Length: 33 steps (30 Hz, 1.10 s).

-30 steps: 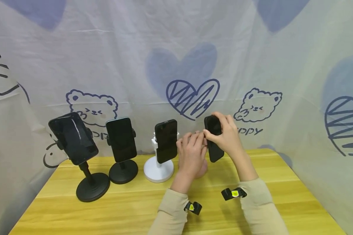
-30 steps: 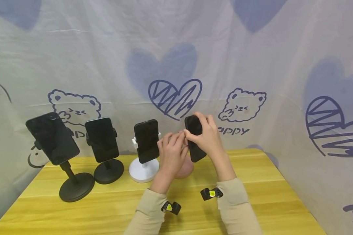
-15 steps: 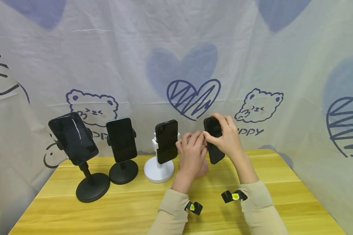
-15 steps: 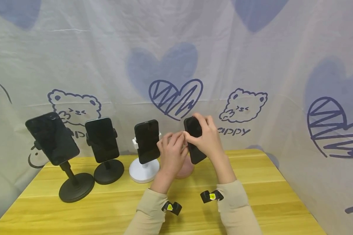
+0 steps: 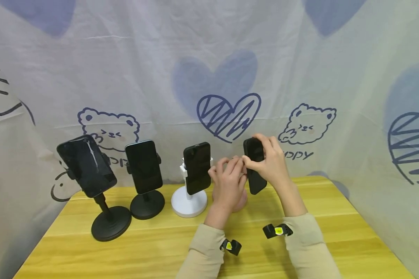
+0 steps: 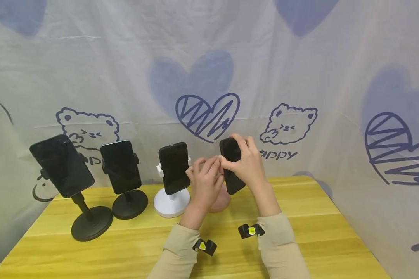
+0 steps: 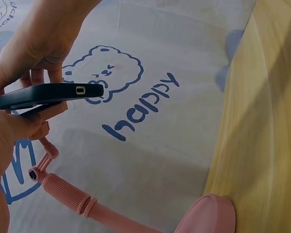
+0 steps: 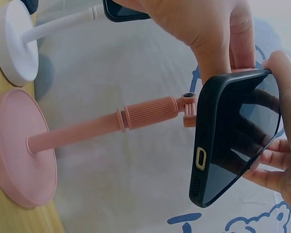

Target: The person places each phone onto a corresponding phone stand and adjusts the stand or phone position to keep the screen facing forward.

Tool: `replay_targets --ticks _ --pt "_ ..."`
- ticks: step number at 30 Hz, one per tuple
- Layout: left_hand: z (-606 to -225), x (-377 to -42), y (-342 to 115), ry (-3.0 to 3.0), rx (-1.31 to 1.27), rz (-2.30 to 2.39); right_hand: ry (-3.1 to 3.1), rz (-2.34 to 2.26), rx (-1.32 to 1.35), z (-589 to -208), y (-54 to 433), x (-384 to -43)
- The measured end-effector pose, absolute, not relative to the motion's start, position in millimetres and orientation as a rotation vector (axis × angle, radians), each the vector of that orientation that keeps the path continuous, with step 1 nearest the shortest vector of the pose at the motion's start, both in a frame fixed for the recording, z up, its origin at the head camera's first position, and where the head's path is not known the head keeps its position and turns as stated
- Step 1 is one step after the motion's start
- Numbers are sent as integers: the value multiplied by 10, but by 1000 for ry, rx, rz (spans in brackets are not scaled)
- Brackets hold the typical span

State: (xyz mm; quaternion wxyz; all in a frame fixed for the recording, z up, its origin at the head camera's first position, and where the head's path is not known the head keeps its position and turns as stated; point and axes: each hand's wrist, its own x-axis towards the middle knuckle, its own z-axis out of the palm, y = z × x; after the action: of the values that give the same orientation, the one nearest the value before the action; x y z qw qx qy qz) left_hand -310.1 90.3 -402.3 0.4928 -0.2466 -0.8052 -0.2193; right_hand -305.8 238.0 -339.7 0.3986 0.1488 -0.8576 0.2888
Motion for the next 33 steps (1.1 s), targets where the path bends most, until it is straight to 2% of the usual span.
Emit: replay_targets --ticks 15,33 --pt "-4016 -3082 929 -1910 -600 -530 -2126 680 448 -3406 2459 -3085" --pt "-4013 -3132 874 -1866 -616 -526 -2194 715 401 -3381 2408 -3083"
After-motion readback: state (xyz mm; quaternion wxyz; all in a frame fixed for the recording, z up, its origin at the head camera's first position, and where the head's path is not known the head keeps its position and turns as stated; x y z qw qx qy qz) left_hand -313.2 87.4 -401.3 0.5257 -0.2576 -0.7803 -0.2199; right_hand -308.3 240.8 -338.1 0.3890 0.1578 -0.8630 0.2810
